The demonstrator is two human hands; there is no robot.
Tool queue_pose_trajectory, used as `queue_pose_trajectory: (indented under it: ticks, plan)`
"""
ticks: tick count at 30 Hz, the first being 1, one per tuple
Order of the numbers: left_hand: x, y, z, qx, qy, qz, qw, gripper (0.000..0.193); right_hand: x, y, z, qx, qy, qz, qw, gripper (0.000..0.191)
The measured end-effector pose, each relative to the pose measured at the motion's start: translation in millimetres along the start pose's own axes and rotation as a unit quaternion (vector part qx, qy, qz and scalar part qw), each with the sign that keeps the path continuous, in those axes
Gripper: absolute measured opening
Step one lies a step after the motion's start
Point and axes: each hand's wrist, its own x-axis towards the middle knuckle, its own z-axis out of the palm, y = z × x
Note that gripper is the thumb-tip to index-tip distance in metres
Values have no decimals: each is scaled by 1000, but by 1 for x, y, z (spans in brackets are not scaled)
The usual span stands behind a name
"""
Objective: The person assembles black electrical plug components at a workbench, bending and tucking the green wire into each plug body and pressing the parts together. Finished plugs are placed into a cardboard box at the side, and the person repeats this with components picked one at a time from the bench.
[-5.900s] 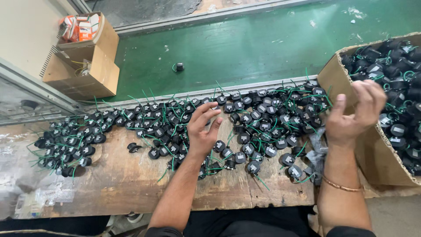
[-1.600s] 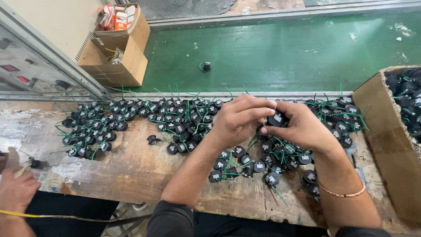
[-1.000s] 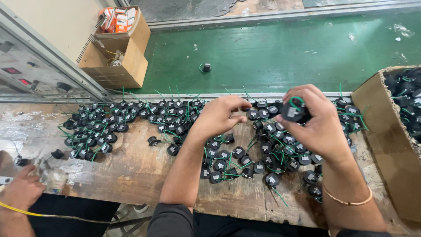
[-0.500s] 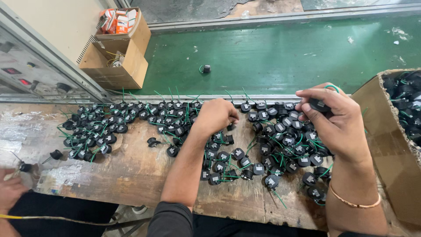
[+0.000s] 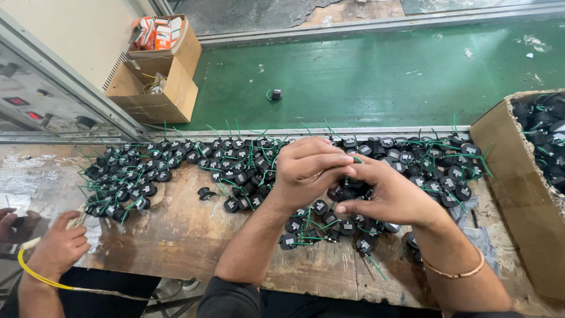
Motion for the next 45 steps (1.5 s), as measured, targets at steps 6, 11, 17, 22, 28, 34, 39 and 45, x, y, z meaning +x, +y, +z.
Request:
queue_pose_trajectory:
  ticks: [6, 11, 17, 22, 28, 34, 39, 45]
  plan:
    - [-3, 0, -1, 6, 39, 35, 999, 26, -12, 9, -13, 145, 36, 133, 980, 51]
    - [-1, 5, -2, 50, 33, 75, 995, 28, -4, 0, -8, 8, -4, 16, 1000, 53]
    - [0, 8, 0, 55, 48, 85, 994, 30, 3, -12, 8, 18, 16, -31, 999, 49]
    - [1, 10, -17, 41, -28, 43, 998, 25, -1, -14, -10, -14, 46, 6, 999, 38]
    - [4, 3, -21, -31, -66, -5, 997, 22, -4, -15, -21, -60, 98, 18, 993, 43]
    - [-3, 2, -7, -110, -38, -137, 984, 27, 2, -20, -6, -124, 119, 39, 984, 46]
    - [-5, 6, -5, -149, -24, -180, 972, 29, 2, -28, 0, -154, 96, 38, 983, 43]
    - [-6, -14, -39, -7, -136, -179, 974, 35, -8, -33, -15, -136, 158, 16, 978, 40]
